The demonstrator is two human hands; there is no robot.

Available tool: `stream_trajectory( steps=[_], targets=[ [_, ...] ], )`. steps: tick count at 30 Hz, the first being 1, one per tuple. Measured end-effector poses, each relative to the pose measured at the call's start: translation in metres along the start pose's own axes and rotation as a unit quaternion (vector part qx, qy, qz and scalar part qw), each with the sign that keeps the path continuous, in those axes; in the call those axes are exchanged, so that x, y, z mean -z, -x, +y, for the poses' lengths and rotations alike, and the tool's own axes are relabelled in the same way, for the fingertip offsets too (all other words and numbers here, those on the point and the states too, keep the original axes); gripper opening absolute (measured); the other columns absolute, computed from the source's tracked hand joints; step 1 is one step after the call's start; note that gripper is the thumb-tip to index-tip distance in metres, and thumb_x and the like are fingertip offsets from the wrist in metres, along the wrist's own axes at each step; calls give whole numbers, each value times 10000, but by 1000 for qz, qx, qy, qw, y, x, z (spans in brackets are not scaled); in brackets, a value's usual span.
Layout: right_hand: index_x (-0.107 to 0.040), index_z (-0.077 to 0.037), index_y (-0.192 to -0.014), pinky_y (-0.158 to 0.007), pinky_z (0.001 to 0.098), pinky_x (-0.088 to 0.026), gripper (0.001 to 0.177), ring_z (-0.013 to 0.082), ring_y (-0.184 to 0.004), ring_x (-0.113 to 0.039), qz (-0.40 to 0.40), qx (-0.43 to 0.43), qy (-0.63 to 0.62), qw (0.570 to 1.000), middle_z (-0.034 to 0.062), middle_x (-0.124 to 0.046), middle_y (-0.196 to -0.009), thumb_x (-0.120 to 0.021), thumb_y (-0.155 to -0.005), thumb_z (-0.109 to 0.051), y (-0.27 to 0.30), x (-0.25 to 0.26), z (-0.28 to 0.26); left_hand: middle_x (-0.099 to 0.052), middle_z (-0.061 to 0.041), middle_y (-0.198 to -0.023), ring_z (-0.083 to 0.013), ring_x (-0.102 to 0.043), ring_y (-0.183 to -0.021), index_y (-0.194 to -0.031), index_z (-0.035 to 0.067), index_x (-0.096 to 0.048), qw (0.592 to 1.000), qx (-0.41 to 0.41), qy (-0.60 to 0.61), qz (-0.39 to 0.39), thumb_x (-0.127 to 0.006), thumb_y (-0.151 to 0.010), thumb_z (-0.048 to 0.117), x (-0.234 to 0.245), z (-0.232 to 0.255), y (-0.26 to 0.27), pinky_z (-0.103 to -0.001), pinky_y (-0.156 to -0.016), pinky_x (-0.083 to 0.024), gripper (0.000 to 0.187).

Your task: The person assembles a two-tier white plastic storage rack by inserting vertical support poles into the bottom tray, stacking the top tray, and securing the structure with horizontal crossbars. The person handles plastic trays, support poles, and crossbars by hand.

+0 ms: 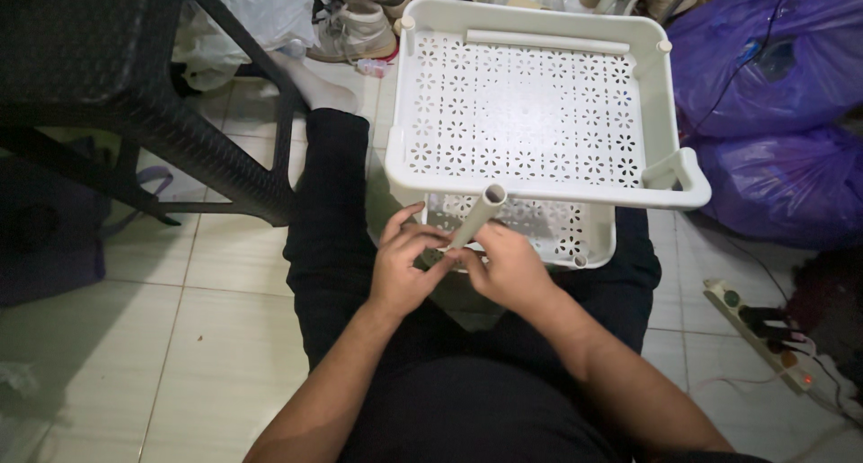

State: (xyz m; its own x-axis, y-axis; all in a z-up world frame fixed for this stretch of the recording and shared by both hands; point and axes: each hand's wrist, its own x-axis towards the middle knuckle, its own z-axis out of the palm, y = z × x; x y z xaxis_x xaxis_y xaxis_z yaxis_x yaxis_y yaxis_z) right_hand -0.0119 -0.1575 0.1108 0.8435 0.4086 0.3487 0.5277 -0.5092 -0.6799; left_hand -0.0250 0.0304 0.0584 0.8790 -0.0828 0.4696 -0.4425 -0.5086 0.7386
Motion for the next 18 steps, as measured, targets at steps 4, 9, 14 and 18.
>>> stream_trajectory(
  steps=[4,9,14,18],
  targets=[
    [-698,-71,-1078,-779,413,-583,239,359,-934,-732,12,0,-15,1000,160,-747,-1023,-781,-856,-106,-1,-3,-1,-757,-39,-1052,-316,-547,-1353,-882,78,-768,1000,3,7,-4,-891,-737,151,0,-1,0,-449,-1108,-459,203],
    [-695,-70,-1093,-783,404,-592,246,344,-935,-744,6,-21,-21,1000,149,-751,-1027,-780,-876,-150,-2,-3,-5,-758,-46,-1050,-325,-546,-1355,-874,69,-760,1000,-3,9,-5,-888,-721,130,-1,-4,0,-450,-1109,-461,208],
    [-689,-75,-1130,-789,438,-573,291,374,-951,-721,-57,-39,28,997,170,-745,-1040,-773,-879,-194,-10,16,-24,-759,-50,-1037,-330,-553,-1346,-853,68,-753,1000,-3,8,-2,-901,-711,153,0,-2,-1,-456,-1097,-465,223],
    [-628,-75,-1180,-794,411,-598,352,297,-957,-756,-206,-75,9,976,136,-753,-1074,-745,-879,-214,-19,75,-31,-774,-26,-991,-322,-573,-1298,-816,86,-761,1000,-4,16,12,-928,-717,213,-3,-2,-3,-457,-1078,-472,232]
  ],
)
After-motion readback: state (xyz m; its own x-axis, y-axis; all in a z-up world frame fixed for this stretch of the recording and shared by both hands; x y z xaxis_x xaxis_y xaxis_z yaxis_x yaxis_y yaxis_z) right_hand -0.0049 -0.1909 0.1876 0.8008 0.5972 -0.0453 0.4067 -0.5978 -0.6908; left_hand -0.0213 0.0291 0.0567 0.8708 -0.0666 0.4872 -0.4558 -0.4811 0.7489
